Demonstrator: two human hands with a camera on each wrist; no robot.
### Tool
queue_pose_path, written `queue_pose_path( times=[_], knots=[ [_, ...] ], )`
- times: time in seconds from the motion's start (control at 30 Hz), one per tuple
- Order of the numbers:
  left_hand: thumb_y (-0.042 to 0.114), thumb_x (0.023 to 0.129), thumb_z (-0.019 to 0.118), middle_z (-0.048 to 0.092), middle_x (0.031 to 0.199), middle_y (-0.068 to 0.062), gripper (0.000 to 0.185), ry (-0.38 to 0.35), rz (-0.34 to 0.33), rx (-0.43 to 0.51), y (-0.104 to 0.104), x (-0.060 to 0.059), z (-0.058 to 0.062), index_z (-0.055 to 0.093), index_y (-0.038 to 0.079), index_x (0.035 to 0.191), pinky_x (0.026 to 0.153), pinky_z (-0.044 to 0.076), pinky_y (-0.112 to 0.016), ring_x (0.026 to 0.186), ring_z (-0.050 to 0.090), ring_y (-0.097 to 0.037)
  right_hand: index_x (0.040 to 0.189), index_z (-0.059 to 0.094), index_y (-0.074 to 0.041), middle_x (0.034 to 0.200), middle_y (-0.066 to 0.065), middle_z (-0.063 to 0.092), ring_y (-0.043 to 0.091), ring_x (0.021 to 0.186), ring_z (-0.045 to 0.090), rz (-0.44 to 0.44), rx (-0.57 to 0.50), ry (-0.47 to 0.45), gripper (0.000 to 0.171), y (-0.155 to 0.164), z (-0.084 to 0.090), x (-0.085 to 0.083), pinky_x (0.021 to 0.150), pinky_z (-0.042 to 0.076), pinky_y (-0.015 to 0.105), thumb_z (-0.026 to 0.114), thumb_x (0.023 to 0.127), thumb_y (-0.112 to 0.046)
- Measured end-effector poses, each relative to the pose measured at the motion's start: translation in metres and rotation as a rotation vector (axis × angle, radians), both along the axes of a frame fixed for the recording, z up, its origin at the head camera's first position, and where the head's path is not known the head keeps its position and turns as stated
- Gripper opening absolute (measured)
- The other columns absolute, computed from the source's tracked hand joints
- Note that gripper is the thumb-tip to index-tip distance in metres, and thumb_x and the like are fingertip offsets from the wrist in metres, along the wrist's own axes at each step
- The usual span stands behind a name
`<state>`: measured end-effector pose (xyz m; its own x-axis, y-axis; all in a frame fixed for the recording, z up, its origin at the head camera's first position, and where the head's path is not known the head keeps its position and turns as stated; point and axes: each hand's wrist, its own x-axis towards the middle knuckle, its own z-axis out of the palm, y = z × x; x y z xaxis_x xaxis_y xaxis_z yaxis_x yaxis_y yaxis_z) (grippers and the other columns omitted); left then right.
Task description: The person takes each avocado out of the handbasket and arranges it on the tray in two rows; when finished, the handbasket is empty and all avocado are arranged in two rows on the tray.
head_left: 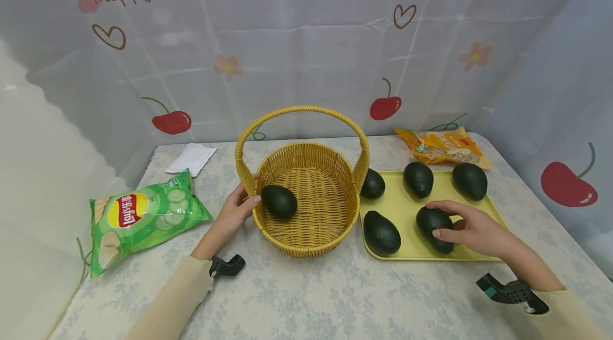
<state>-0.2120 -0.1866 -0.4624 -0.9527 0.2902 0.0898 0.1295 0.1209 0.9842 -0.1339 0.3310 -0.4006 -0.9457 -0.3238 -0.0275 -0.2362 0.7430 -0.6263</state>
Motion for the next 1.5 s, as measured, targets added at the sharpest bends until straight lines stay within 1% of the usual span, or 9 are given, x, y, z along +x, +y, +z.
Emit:
queue_pose_path(
  times=[0.03,0.1,0.17,0.3,0.43,0.67,0.93,1.23,1.5],
  knots=[
    [0.016,0.105,0.054,0.04,0.157,-0.026,0.061,0.002,-0.001,0.002,0.0,-0.0001,-0.0002,0.03,0.017,0.161,0.087,0.056,-0.022,0.116,0.058,0.002,0.138,0.059,-0.005,0.137,0.022,0.062,0.006,0.114,0.058,-0.005,0.005,0.002,0.055,0.0003,-0.0005,0.0005,0.071,0.055,0.024,0.079,0.089,-0.022],
    [0.015,0.105,0.054,0.04,0.157,-0.026,0.061,0.004,-0.002,0.003,0.0001,-0.0001,-0.0002,0.03,0.016,0.161,0.087,0.056,-0.022,0.116,0.058,0.002,0.138,0.059,-0.006,0.135,0.022,0.062,-0.008,0.104,0.053,-0.014,0.014,0.003,0.056,0.0012,-0.0018,0.0014,0.068,0.054,0.025,0.08,0.089,-0.023],
    [0.015,0.105,0.054,0.041,0.157,-0.026,0.061,0.006,-0.002,0.002,0.0,-0.0002,-0.0003,0.031,0.017,0.161,0.087,0.056,-0.022,0.116,0.058,0.001,0.138,0.059,-0.006,0.134,0.023,0.063,-0.008,0.101,0.053,-0.021,0.022,0.004,0.056,0.0016,-0.0031,0.0021,0.066,0.053,0.025,0.08,0.089,-0.023],
    [0.016,0.105,0.054,0.041,0.156,-0.026,0.061,0.007,-0.001,0.0,0.0,-0.0003,-0.0002,0.031,0.017,0.161,0.087,0.056,-0.022,0.116,0.058,0.001,0.138,0.059,-0.005,0.134,0.023,0.063,0.021,0.105,0.065,-0.032,0.048,0.006,0.056,0.0006,-0.0044,0.0026,0.069,0.054,0.025,0.079,0.089,-0.024],
    [0.015,0.105,0.054,0.041,0.157,-0.026,0.061,0.007,-0.003,0.004,0.0001,-0.0003,-0.0002,0.031,0.017,0.161,0.087,0.056,-0.022,0.116,0.058,0.001,0.139,0.057,-0.003,0.136,0.024,0.061,0.042,0.114,0.063,-0.037,0.054,0.002,0.056,-0.0001,-0.0039,0.0024,0.074,0.056,0.026,0.078,0.091,-0.024],
    [0.015,0.105,0.054,0.041,0.157,-0.026,0.061,0.007,0.0,0.003,0.0,0.0001,0.0003,0.031,0.017,0.161,0.088,0.056,-0.022,0.116,0.058,0.001,0.145,0.051,-0.002,0.142,0.03,0.054,0.033,0.098,0.07,-0.058,0.045,-0.07,0.061,-0.0001,-0.0028,0.0018,0.07,0.054,0.027,0.074,0.094,-0.028],
    [0.016,0.105,0.054,0.04,0.158,-0.025,0.061,0.001,-0.004,0.002,0.0,0.0007,0.0013,0.03,0.017,0.161,0.088,0.056,-0.022,0.117,0.058,0.001,0.138,0.057,-0.002,0.136,0.024,0.061,0.044,0.118,0.06,-0.045,0.04,-0.023,0.054,0.0012,-0.0041,0.0017,0.074,0.056,0.024,0.076,0.092,-0.023],
    [0.019,0.105,0.054,0.039,0.16,-0.022,0.061,-0.002,0.013,-0.028,-0.0005,0.0002,0.0008,0.031,0.019,0.161,0.088,0.055,-0.022,0.12,0.055,-0.004,0.147,0.048,0.0,0.143,0.03,0.054,0.046,0.112,0.065,-0.045,0.038,-0.066,0.063,0.0011,0.0006,0.0028,0.071,0.056,0.026,0.073,0.095,-0.026],
    [0.019,0.105,0.055,0.039,0.159,-0.023,0.061,-0.005,0.002,-0.007,-0.0003,0.0,0.0002,0.031,0.019,0.161,0.088,0.056,-0.023,0.118,0.057,-0.001,0.147,0.046,0.002,0.143,0.034,0.051,0.045,0.106,0.068,-0.057,0.012,-0.107,0.064,0.0007,0.0034,0.0027,0.068,0.059,0.028,0.072,0.096,-0.026]
  ],
)
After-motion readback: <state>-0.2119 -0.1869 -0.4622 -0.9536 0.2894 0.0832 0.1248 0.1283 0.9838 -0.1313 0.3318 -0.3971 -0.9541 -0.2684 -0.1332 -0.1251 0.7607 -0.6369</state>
